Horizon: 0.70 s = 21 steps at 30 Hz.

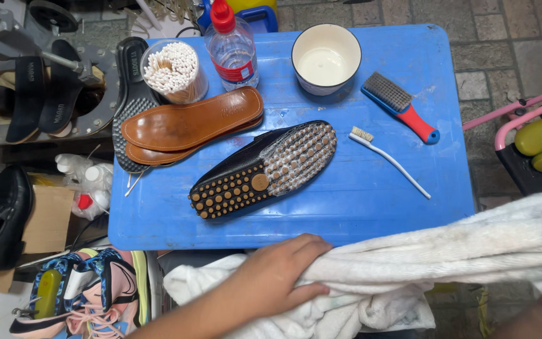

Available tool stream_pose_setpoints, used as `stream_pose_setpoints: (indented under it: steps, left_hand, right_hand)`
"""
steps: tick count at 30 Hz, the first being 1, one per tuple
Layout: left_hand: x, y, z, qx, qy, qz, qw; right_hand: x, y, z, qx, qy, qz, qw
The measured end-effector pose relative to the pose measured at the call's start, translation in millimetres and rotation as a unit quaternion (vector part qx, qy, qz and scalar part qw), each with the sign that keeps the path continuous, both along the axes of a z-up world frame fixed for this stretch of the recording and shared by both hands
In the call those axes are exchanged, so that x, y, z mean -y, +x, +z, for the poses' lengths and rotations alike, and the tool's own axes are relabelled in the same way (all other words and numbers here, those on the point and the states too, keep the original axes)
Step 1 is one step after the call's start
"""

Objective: The person scrubs the sole of a black shoe with a toothbrush dipped in a white cleaning solution. They repeatedly apply the solution and scrub the textured surface, then wipe the area with a white cloth. The process is repeated multiple times on the same shoe sole.

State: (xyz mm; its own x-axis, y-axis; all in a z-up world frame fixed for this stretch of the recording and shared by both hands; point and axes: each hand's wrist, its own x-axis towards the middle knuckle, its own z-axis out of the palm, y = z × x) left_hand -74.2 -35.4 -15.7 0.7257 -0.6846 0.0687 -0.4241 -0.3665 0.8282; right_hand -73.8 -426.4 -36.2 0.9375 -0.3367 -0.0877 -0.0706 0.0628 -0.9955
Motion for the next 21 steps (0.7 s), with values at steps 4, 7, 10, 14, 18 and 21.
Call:
stream_pose_setpoints:
  steps: [4, 7, 10, 14, 18, 21]
  left_hand:
    - [2.7, -30.5, -11.4, 0.020, 0.027, 0.093, 0.995]
    - [-7.2, -16.8, 1.8, 0.035, 0.061, 0.115, 0.991]
    - [-24.3, 1.6, 45.2, 0.092, 0.005, 0.147, 0.985]
    - [-6.2, 50.4, 73.5, 0.033, -0.012, 0.144, 0.989]
    - [16.4, 80.7, 70.8, -0.103, -0.115, 0.142, 0.978]
    - [6.9, 71.8, 55.9, 0.024, -0.135, 0.081, 0.987]
  right_hand:
    - [9.7, 0.4, 11.9, -0.091, -0.436, 0.027, 0.895]
    - [-4.1, -0.5, 30.1, -0.036, -0.685, 0.015, 0.728]
    - [-50.3, 1.1, 46.0, 0.117, -0.635, 0.032, 0.763]
    - [-125.4, -0.1, 51.3, 0.225, -0.331, 0.248, 0.882]
    - [-150.9, 13.2, 26.7, 0.046, -0.415, 0.220, 0.882]
    - [-110.7, 19.6, 27.7, 0.122, -0.383, 0.183, 0.897]
